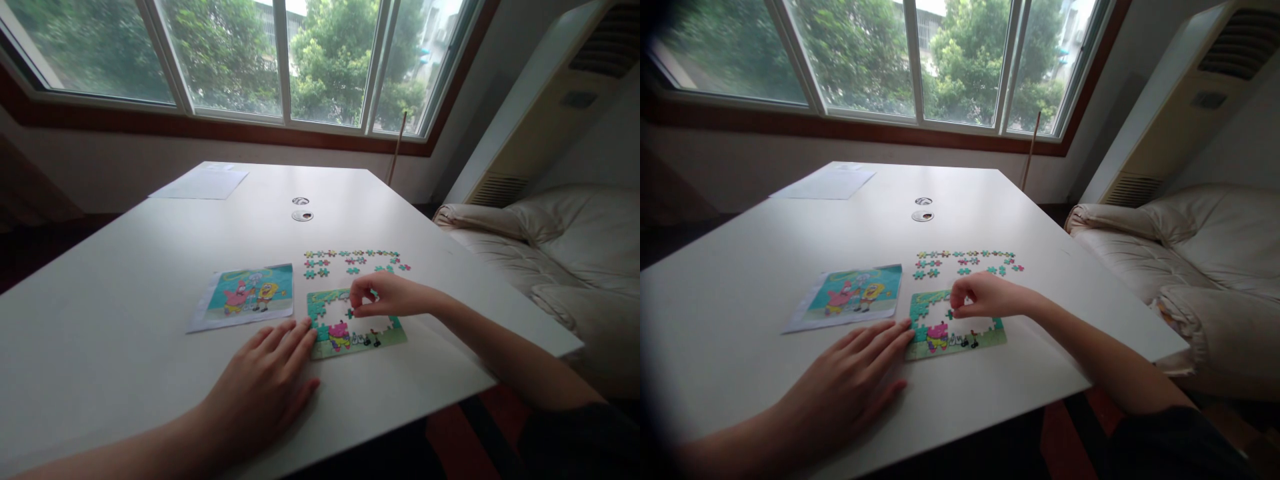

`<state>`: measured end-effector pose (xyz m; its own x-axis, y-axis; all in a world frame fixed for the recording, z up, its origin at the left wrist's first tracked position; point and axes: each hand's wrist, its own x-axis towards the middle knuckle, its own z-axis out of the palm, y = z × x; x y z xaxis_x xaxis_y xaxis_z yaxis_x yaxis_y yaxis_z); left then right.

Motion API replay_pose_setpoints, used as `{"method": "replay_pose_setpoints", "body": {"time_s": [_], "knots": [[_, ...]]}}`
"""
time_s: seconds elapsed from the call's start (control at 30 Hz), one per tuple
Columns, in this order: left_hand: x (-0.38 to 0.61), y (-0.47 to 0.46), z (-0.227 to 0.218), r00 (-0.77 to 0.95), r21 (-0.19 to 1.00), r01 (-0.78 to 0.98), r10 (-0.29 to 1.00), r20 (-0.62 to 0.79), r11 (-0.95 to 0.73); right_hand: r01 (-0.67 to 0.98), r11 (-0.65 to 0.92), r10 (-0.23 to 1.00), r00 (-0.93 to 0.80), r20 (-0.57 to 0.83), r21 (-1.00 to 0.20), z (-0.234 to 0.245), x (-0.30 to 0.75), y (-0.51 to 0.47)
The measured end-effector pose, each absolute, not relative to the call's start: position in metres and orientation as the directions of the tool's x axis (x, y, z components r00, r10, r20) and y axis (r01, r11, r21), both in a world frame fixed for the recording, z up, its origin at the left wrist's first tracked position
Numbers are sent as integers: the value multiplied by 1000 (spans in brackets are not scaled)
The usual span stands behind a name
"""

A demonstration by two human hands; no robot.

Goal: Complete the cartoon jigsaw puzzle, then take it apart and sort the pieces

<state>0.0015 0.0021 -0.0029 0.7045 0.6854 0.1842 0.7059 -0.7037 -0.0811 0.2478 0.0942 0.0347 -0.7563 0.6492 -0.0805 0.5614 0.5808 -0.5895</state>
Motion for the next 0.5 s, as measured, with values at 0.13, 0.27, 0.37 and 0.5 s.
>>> {"method": "replay_pose_setpoints", "body": {"time_s": [0.13, 0.27, 0.37, 0.5], "knots": [[2, 1, -4, 694, -78, 715, 692, 198, -695, 551, 546, 748, -659, 72, -631, 23, 227, 89], [2, 1, -4, 702, -86, 707, 680, 211, -702, 512, 549, 764, -628, 149, -660, 8, 210, 86], [2, 2, -4, 703, -85, 706, 681, 206, -703, 509, 540, 767, -626, 143, -670, 2, 206, 86], [2, 3, -4, 706, -73, 702, 679, 199, -709, 511, 546, 758, -640, 131, -664, -1, 206, 85]]}}
